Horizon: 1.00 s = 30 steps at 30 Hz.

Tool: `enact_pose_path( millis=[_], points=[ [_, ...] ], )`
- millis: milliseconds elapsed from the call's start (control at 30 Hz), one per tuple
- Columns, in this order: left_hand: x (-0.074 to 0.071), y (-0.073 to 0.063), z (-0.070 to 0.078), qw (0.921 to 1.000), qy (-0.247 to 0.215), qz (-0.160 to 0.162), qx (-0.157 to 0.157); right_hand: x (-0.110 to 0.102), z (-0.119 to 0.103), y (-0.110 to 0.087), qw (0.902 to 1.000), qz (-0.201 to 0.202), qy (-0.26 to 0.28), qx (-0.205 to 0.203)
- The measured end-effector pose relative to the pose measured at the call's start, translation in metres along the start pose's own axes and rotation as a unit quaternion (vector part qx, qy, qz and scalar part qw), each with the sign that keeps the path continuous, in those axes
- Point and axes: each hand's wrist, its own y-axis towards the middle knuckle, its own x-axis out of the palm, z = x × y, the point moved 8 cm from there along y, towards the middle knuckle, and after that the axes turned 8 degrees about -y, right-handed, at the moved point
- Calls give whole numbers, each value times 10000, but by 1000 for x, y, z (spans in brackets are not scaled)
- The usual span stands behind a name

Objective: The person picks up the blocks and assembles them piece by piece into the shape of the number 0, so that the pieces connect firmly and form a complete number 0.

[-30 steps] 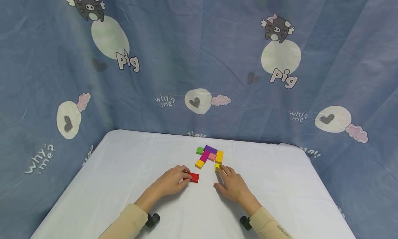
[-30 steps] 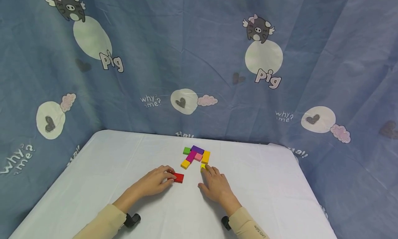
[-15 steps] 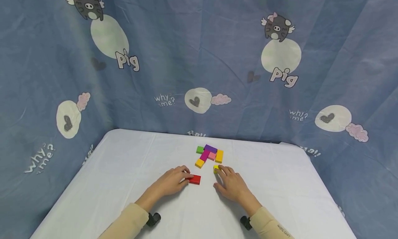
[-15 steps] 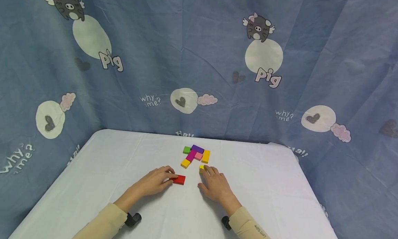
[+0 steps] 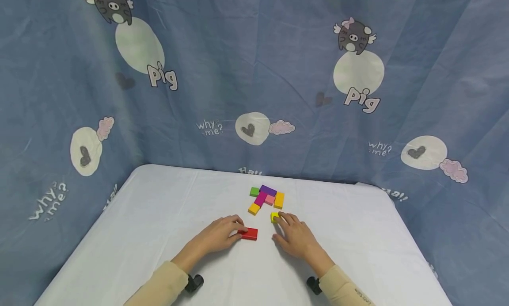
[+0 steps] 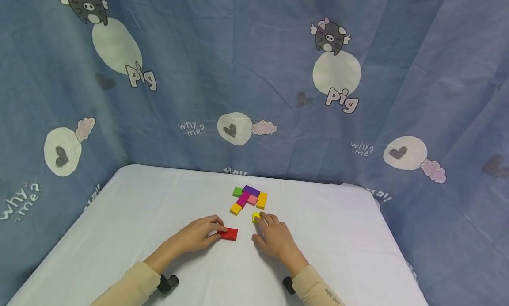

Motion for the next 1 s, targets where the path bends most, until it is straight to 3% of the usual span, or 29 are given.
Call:
enact_pose_path(
  millis=[267,500,1000],
  points=[
    [2,-3,2,9993,-344,-163,-40,-5,-1,2,9994,292,191,-20],
    [2,-5,3,9982,-522,-259,-141,-1,6,6,9997,80,176,156],
    [7,-8,12,9964,-738,-415,3,-9,4,16,9987,443,35,-240]
  ],
)
